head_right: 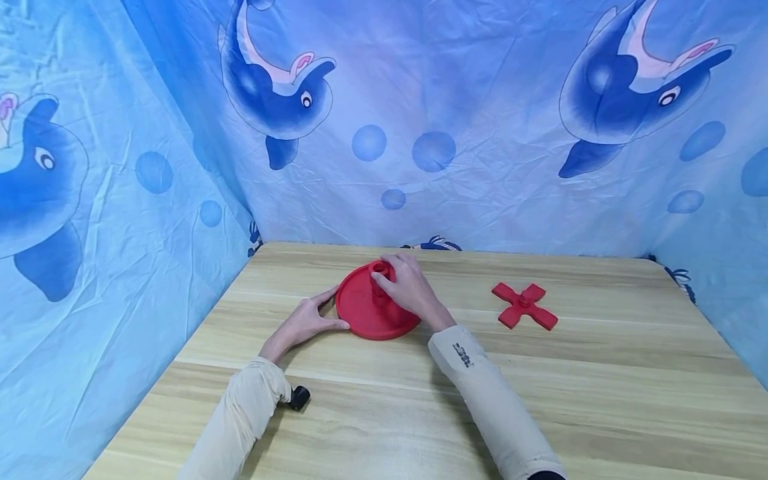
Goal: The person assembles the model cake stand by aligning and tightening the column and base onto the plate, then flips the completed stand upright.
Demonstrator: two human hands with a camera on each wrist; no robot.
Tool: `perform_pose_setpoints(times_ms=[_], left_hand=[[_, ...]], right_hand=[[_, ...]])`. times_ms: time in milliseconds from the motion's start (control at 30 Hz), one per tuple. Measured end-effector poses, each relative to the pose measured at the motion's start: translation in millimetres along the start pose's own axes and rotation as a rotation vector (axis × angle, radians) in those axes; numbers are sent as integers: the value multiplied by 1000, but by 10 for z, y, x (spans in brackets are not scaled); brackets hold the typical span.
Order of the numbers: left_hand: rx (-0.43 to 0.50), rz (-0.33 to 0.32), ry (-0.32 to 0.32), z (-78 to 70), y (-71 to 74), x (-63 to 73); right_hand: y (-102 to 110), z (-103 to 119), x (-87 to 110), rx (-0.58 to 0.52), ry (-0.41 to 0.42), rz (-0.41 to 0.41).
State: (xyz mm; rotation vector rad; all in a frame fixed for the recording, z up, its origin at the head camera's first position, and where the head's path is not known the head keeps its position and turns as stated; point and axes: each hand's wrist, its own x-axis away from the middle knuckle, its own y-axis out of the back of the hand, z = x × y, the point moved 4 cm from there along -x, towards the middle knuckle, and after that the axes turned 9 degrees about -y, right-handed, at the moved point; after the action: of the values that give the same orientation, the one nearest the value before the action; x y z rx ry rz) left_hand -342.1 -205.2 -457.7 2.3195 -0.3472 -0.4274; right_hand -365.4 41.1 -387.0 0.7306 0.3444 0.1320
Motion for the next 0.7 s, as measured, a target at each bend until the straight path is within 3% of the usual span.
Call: perform_pose_setpoints(times_ms=[400, 700], left_hand=[[2, -4, 6, 14, 4, -2], [5, -1, 12, 19, -5, -5]], right_hand=[[-26, 4, -5, 15, 1, 19], [-27, 12, -1, 27, -16, -26]])
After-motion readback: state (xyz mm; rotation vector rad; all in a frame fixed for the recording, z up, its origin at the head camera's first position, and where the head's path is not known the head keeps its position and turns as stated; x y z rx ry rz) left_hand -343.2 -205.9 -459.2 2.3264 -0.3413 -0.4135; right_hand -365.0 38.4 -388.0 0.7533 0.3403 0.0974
